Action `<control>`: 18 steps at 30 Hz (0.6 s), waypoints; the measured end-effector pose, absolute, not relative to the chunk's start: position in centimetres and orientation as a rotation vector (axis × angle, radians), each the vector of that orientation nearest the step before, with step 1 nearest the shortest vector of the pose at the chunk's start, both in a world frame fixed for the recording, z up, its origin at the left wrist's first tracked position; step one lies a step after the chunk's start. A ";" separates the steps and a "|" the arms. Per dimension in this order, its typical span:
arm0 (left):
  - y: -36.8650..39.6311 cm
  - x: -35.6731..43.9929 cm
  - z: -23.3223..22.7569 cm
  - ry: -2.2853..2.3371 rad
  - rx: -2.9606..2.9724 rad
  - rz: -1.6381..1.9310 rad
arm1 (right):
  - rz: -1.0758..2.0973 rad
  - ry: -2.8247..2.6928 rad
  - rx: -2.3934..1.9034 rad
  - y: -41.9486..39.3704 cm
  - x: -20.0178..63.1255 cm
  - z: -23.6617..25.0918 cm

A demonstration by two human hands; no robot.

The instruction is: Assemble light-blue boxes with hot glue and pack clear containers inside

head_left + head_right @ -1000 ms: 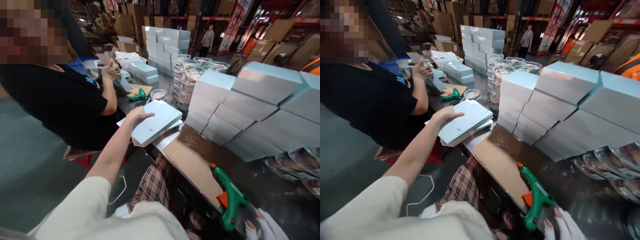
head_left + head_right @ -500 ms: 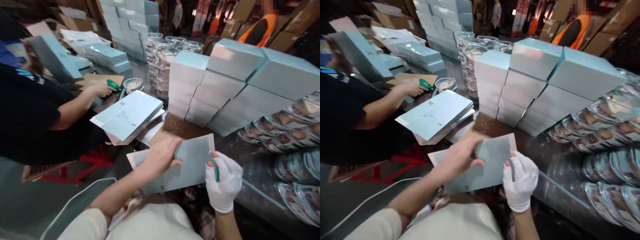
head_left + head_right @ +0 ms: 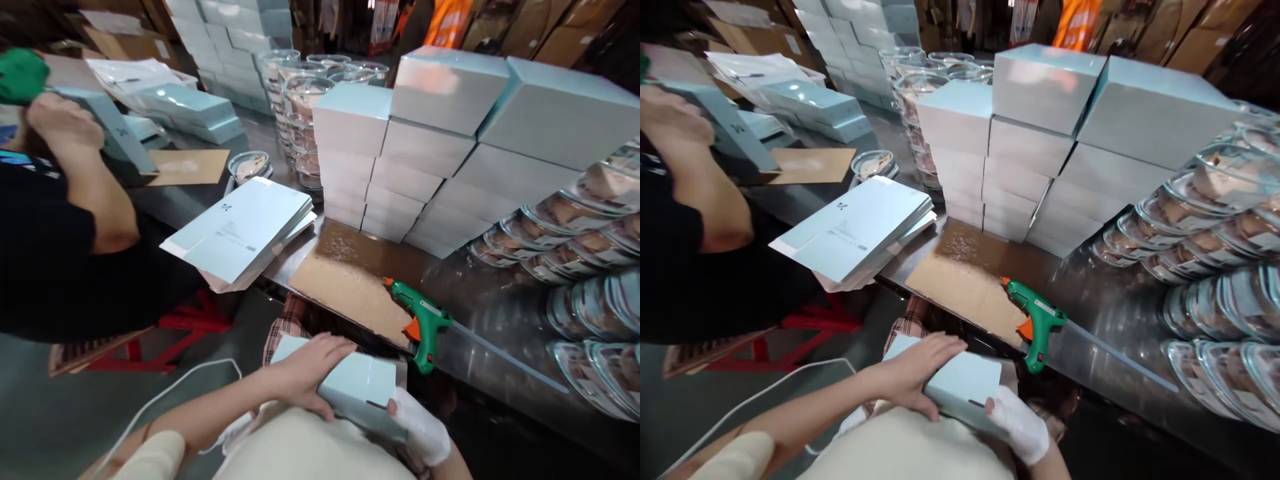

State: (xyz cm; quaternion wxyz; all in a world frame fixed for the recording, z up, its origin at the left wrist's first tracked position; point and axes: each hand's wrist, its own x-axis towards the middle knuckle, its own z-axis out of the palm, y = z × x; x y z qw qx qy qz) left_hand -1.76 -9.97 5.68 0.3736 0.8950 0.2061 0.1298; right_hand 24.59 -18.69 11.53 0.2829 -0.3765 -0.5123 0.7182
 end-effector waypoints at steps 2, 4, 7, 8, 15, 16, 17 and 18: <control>-9.8 -2.3 6.8 0.467 2.200 0.297 | 1.921 -1.534 -0.979 -19.5 25.6 12.1; -9.4 -3.6 8.2 0.548 2.123 0.413 | 1.704 -1.586 -1.092 -20.6 27.4 12.5; -9.1 -4.8 9.7 0.767 1.983 0.719 | 0.936 -1.319 -1.327 -22.1 28.9 11.6; -9.3 -4.6 9.7 0.794 1.916 0.819 | 0.705 -1.232 -1.346 -22.3 28.5 10.9; -12.2 1.6 5.8 0.711 1.640 0.938 | 0.258 -1.061 -1.464 -19.1 22.3 7.1; -12.2 2.1 5.7 0.647 1.669 0.944 | 0.236 -1.046 -1.473 -18.9 22.2 6.9; -12.2 2.5 5.6 0.577 1.682 0.968 | 0.225 -1.051 -1.474 -18.9 22.3 6.8; -12.1 2.8 5.7 0.509 1.669 1.007 | 0.234 -1.059 -1.475 -18.9 22.4 6.7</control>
